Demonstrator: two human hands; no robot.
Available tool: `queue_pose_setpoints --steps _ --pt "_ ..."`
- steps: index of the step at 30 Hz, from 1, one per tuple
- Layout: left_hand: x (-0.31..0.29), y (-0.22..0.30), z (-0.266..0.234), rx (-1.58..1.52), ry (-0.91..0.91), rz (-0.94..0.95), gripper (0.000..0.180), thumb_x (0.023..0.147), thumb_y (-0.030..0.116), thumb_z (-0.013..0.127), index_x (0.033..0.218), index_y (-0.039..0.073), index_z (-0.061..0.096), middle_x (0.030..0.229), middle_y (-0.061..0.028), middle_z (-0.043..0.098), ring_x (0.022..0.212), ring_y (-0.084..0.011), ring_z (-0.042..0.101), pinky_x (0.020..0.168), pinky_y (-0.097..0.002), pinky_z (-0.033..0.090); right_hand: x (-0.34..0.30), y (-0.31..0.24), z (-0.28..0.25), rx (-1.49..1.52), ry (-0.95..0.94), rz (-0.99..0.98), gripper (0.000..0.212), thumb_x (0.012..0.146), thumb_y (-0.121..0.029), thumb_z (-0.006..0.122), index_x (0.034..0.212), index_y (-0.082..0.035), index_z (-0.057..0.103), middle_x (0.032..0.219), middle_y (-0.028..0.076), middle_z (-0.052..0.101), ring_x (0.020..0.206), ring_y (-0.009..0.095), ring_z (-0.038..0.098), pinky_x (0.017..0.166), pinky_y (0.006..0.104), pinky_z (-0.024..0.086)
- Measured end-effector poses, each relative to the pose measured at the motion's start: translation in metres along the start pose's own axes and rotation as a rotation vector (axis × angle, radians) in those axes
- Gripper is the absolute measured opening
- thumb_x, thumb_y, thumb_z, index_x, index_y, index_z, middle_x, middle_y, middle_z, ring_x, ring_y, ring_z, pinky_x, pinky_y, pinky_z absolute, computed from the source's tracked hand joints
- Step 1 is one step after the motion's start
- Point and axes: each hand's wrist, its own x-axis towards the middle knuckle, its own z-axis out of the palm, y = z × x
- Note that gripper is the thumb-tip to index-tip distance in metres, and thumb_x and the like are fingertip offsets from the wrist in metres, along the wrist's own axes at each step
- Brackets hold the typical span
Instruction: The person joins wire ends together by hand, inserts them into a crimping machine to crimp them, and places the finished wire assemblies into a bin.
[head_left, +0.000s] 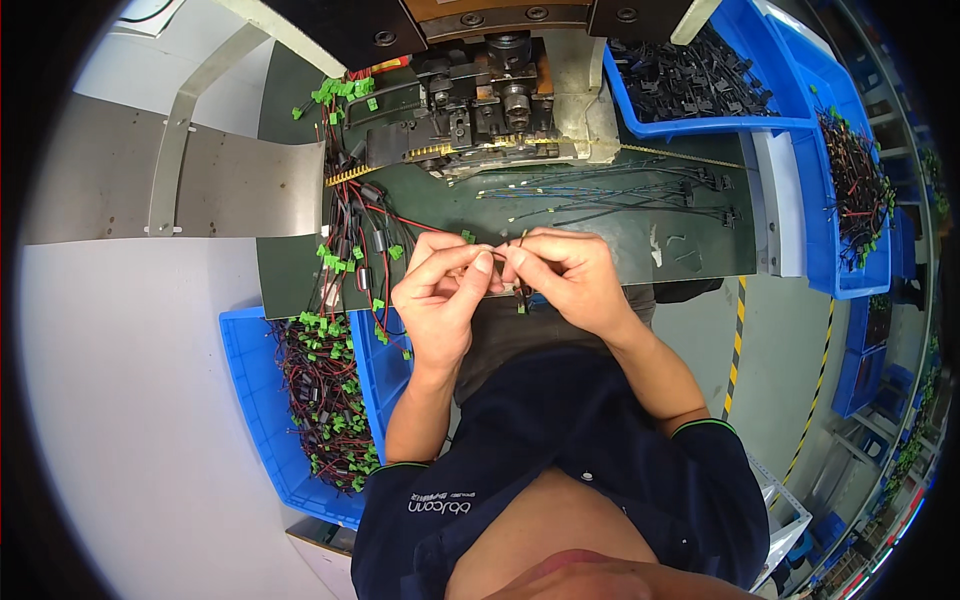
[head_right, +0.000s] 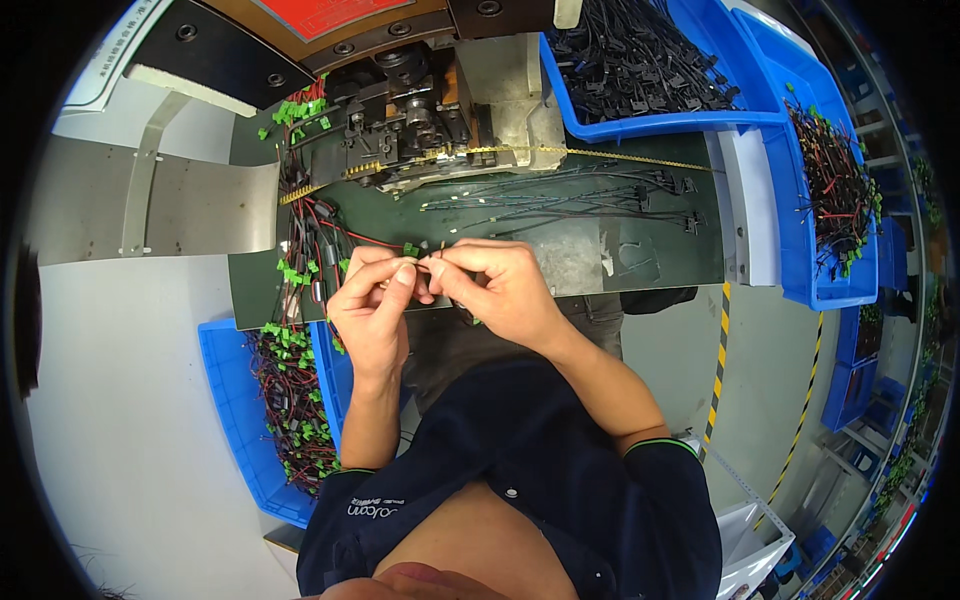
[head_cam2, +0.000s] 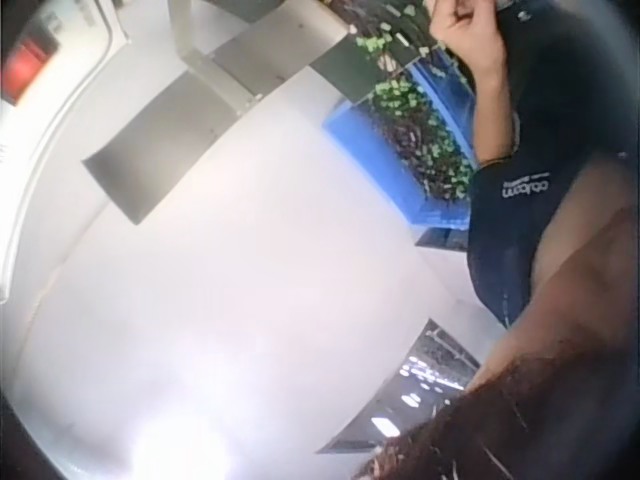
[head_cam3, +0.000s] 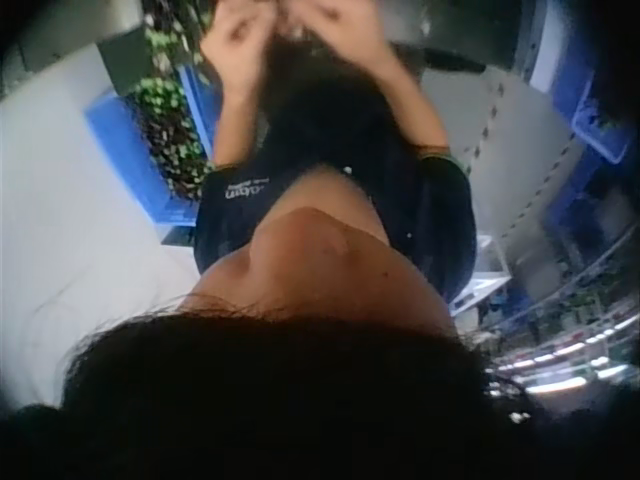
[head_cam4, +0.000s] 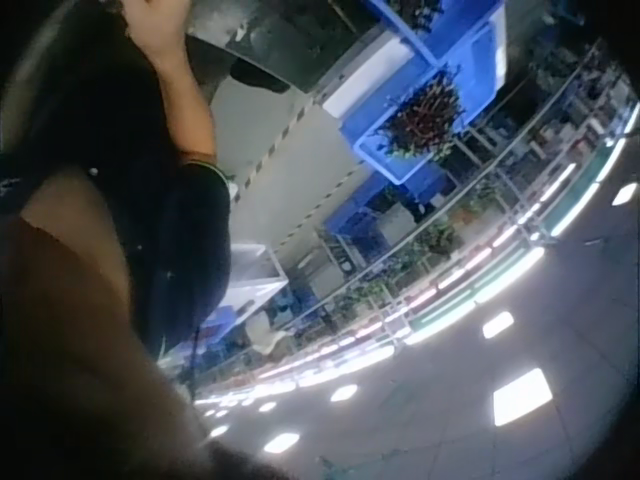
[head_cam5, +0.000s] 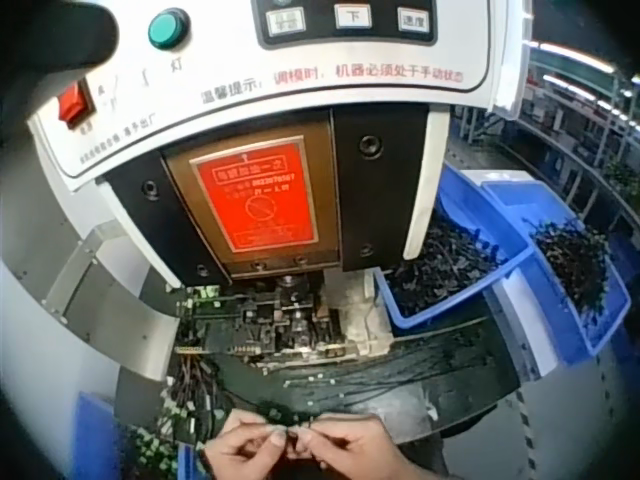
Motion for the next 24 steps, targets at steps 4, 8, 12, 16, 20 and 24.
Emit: queue_pose_setpoints --steps 4,8,12,16,20,24 --pt "-0.008 -0.005 -0.013 0.151 -0.005 0.16 0.004 0.089 -0.005 0.064 0.09 -0.005 0.068 0.094 -0.0111 0.06 0.08 -0.0158 0.063 0.069 -0.0252 0.052 0.003 0.001 -0.002 0.019 0.081 0.041 0.015 0.095 -0.008 0.063 0.093 0.003 0.073 0.077 0.002 0.067 0.062 0.002 0.053 0.052 0.021 0.039" --pt "0.005 0.011 -0.051 0.978 0.272 0.335 0.005 0.089 0.003 0.067 0.092 -0.001 0.067 0.082 -0.0084 0.061 0.072 -0.0176 0.06 0.063 -0.0299 0.047 0.007 0.006 -0.012 0.005 0.1 0.014 0.018 0.096 -0.009 0.062 0.089 0.004 0.073 0.075 0.002 0.066 0.062 0.002 0.053 0.052 0.0216 0.039" --pt "-0.007 0.03 -0.092 1.612 0.29 0.166 0.021 0.087 0.01 0.07 0.107 0.003 0.067 0.088 -0.0116 0.062 0.076 -0.0292 0.062 0.066 -0.0389 0.05 0.016 0.001 -0.016 0.026 0.086 0.084 0.02 0.096 -0.009 0.062 0.085 0.004 0.071 0.074 0.002 0.066 0.065 0.003 0.054 0.057 0.0217 0.043" --pt "-0.013 0.03 -0.106 1.564 0.192 0.155 0.028 0.085 0.007 0.07 0.112 0.002 0.065 0.09 -0.0105 0.06 0.075 -0.0209 0.063 0.063 -0.0339 0.05 0.034 -0.004 -0.015 0.064 0.144 0.149 0.024 0.097 -0.011 0.06 0.082 0.004 0.07 0.074 0.003 0.067 0.069 0.005 0.057 0.066 0.0232 0.047" --pt "-0.014 0.037 -0.102 1.362 0.294 0.048 0.033 0.082 0.001 0.069 0.115 0.001 0.066 0.094 -0.0077 0.054 0.072 -0.0173 0.058 0.065 -0.0299 0.049 0.05 -0.001 -0.016 0.167 0.228 0.217 0.022 0.097 -0.013 0.06 0.092 0.005 0.072 0.074 0.002 0.066 0.06 0.002 0.047 0.053 0.0191 0.034" --pt "-0.009 0.028 -0.113 1.243 0.25 0.08 0.028 0.082 0.002 0.07 0.11 -0.001 0.066 0.095 -0.0083 0.053 0.071 -0.0158 0.056 0.063 -0.0291 0.048 0.061 0.008 -0.019 0.192 0.267 0.275 0.022 0.096 -0.014 0.061 0.1 0.006 0.071 0.075 0.002 0.066 0.053 0.001 0.045 0.044 0.0173 0.024"
